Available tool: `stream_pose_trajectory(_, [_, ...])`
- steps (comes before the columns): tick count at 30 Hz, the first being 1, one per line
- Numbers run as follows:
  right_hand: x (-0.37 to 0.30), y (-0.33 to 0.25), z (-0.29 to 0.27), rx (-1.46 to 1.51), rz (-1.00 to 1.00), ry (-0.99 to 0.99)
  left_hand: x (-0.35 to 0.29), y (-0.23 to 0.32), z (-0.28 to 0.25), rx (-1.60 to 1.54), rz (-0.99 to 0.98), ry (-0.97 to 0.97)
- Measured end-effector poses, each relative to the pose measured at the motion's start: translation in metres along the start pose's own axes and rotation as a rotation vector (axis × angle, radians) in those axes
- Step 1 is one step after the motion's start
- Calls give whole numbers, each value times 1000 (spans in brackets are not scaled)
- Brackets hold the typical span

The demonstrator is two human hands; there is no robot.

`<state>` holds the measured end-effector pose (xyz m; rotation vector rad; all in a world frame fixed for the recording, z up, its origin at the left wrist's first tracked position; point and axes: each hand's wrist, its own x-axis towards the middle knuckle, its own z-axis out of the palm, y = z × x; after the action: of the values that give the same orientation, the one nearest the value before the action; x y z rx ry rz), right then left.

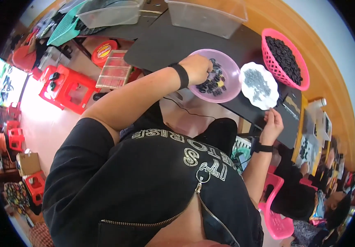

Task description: The person sorts small black plastic or rubber manufacturing components by hand, transferring them from a pink bowl into a small white dish.

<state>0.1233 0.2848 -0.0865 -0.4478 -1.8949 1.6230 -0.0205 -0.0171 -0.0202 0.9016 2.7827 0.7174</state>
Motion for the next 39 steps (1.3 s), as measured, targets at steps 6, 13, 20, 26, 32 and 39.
stream_pose_trajectory(6, [-4,-6,4,-12,14,16,16,13,7,170,60,-67])
stream_pose_trajectory(13, [-6,-5,6,-11,36,-6,18,14,15,275,158,-114])
stream_pose_trajectory(20, [-6,-3,6,2,15,0,15,6,18,305,225,-75])
stream_pose_trajectory(26, [-7,-2,6,-10,8,12,0,13,11,248,152,-113])
stream_pose_trajectory(32, [-7,-5,8,-50,5,1,-3,3,11,213,163,-76])
stream_pose_trajectory(39, [-7,-5,9,-81,-1,-6,-6,0,9,185,164,-114])
